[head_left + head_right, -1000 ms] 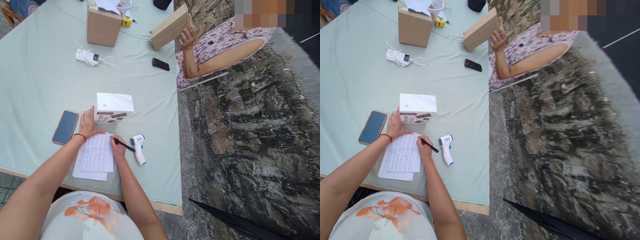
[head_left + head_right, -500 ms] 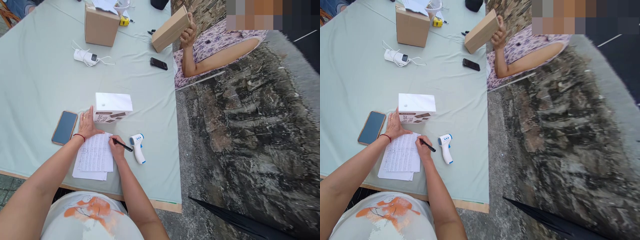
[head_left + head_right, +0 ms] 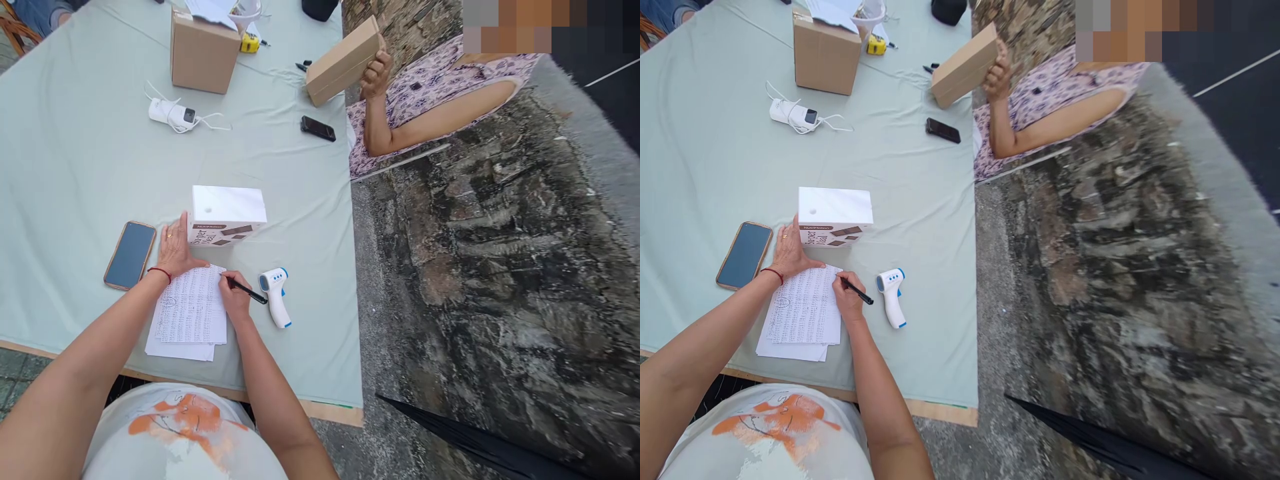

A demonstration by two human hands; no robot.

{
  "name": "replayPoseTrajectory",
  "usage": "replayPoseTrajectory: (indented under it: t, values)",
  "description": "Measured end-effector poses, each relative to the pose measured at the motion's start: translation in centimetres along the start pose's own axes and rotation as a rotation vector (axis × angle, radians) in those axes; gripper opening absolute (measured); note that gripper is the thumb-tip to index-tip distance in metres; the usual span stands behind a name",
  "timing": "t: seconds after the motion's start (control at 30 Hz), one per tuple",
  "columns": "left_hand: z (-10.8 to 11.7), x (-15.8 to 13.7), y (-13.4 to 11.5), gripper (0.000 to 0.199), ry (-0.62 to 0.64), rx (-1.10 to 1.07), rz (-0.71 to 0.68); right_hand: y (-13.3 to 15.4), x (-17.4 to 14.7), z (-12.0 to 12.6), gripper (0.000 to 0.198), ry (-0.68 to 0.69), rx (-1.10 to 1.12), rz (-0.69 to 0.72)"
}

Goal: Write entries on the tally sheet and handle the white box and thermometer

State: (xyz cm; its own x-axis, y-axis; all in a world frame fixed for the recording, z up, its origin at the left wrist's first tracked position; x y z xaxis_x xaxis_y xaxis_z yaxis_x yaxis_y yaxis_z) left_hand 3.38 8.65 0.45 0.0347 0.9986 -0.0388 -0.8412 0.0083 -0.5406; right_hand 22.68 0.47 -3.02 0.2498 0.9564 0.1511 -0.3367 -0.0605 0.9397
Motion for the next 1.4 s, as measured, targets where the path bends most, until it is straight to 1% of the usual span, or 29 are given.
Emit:
replayPoseTrajectory:
  t: [0.27,0.4,0.6,0.77,1.13,1.4]
  values:
    - [-0.03,0.04,0.07,0.157,-0.01,0.005,0.009,-0.02,-0.11,0.16,0.018,-0.017,0.022,-0.03]
    - [-0.01,0.07,0.09,0.157,-0.018,-0.011,0.002,0.03,-0.09,0.1,0.018,-0.004,0.025,-0.025]
    - [-0.02,0.04,0.12,0.158,-0.01,-0.018,-0.001,-0.39,-0.1,0.3,0.018,-0.031,0.035,-0.046]
    - [0.02,0.08,0.14,0.158,-0.012,-0.023,-0.001,-0.27,-0.09,0.11,0.017,-0.024,0.028,-0.044]
    - [0.24,0.06,0.07,0.157,-0.015,-0.028,-0.003,-0.25,-0.2,0.47,0.016,-0.057,0.043,-0.044]
    - [-0.13,0.2,0.27,0.153,-0.037,-0.027,-0.033,-0.29,-0.08,0.38,0.018,-0.046,-0.005,-0.029]
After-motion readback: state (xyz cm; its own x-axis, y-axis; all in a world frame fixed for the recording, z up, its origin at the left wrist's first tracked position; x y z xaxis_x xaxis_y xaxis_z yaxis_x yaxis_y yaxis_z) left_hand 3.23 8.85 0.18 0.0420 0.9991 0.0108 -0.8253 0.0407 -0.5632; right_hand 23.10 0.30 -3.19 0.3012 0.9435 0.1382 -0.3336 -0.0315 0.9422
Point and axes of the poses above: each hand's wrist, its own x-axis towards the middle knuckle, its own z-axis out of the back of the hand, y = z × x, the point moved 8 cm from there along x, towards the middle knuckle, and after that the axes turned 7 degrees about z, right-handed, at the moved point
